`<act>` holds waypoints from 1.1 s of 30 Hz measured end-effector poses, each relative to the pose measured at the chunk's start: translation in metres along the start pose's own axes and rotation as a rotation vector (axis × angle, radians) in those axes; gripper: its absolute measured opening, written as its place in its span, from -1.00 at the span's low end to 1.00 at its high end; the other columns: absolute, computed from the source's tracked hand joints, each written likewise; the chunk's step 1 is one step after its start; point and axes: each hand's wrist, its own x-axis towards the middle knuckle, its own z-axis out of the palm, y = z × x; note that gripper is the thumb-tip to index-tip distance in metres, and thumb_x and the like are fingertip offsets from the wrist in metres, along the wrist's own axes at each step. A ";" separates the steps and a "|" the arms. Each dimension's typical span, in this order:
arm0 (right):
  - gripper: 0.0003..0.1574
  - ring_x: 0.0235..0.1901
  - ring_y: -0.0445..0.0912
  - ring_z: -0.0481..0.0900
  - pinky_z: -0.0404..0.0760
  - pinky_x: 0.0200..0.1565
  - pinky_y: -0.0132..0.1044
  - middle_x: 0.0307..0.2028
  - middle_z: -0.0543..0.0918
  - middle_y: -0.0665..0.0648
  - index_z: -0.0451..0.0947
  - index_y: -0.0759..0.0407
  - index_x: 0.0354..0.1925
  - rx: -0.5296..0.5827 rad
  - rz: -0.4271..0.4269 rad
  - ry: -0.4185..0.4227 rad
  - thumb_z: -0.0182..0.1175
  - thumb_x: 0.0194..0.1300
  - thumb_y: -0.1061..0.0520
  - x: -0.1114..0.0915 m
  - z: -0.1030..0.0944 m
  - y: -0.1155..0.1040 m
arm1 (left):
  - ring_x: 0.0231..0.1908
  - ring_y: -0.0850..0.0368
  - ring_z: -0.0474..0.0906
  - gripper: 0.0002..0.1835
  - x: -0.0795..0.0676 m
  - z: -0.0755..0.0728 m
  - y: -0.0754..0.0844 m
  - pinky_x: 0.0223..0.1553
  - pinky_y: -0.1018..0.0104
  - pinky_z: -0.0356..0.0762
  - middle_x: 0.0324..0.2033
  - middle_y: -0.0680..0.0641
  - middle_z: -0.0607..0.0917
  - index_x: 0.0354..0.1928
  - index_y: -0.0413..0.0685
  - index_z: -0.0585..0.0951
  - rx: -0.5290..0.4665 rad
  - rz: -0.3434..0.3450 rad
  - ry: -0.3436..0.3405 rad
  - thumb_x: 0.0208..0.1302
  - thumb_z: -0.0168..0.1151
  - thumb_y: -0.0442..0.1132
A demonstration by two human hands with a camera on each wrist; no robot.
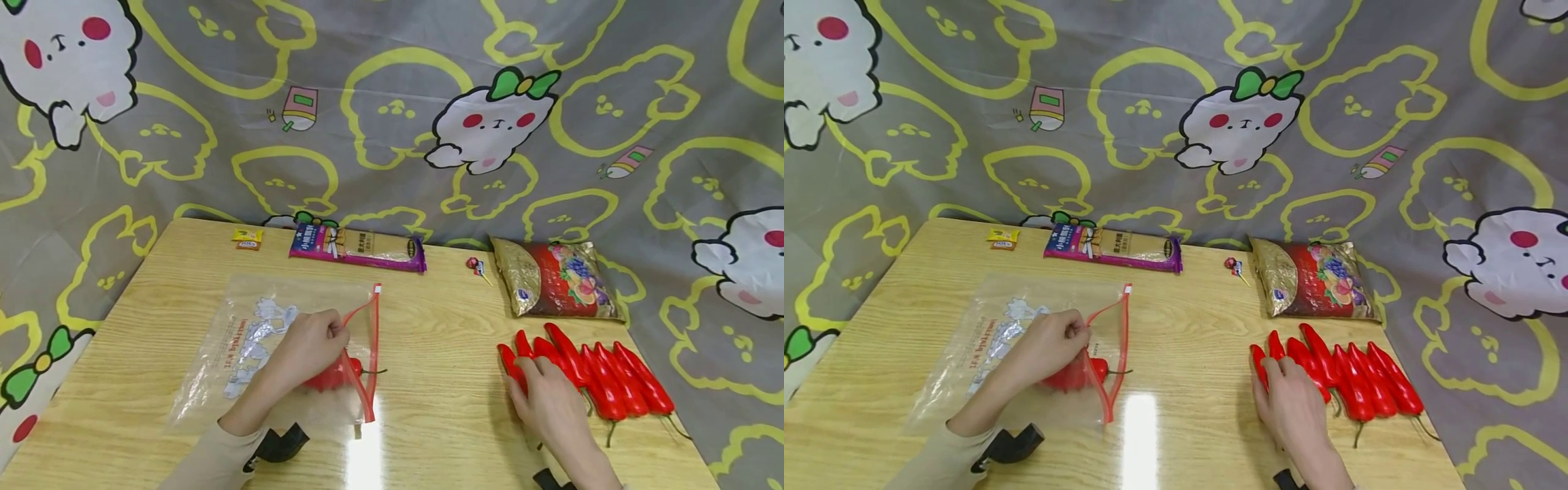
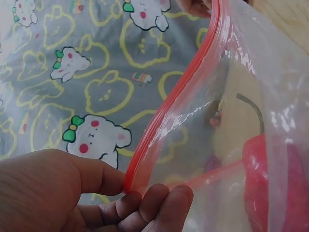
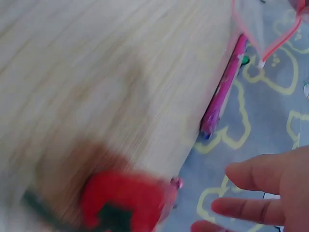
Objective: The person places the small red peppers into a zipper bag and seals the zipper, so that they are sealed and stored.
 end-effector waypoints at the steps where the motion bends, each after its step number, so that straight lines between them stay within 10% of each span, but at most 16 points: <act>1: -0.63 -0.62 0.00 0.41 0.33 -0.66 -0.21 -0.50 0.46 0.15 0.54 0.25 -0.27 -0.030 0.025 -0.019 0.33 -0.04 0.07 -0.003 -0.002 0.004 | -0.76 0.23 0.30 -0.85 0.000 0.000 0.000 -0.70 0.37 0.26 -0.75 0.06 0.44 -0.56 -0.01 0.48 0.004 -0.001 0.002 0.14 0.06 -0.30; 9: -0.49 -0.64 0.03 0.39 0.29 -0.69 -0.17 -0.55 0.41 0.16 0.49 0.25 -0.23 -0.124 0.125 -0.204 0.33 -0.04 -0.06 -0.015 0.003 0.004 | -0.74 0.21 0.29 -0.86 -0.001 -0.003 -0.001 -0.67 0.35 0.25 -0.74 0.04 0.43 -0.57 -0.05 0.48 0.016 0.000 0.019 0.12 0.07 -0.34; 21: -0.54 -0.71 0.02 0.33 0.19 -0.73 -0.23 -0.64 0.36 0.12 0.43 0.22 -0.35 -0.149 0.074 -0.101 0.43 -0.18 0.08 -0.017 0.013 0.002 | -0.74 0.22 0.32 -0.86 -0.001 -0.001 0.001 -0.68 0.36 0.27 -0.75 0.06 0.44 -0.56 -0.01 0.48 0.010 -0.012 0.003 0.14 0.07 -0.30; 33: -0.61 -0.35 -0.21 0.56 0.52 -0.36 -0.29 -0.23 0.62 -0.03 0.51 0.03 -0.03 0.372 -0.003 -0.163 0.24 0.17 -0.01 0.028 0.001 -0.048 | -0.76 0.22 0.31 -0.86 -0.002 0.000 0.003 -0.71 0.37 0.24 -0.75 0.05 0.44 -0.55 -0.01 0.48 0.005 -0.020 -0.010 0.16 0.08 -0.28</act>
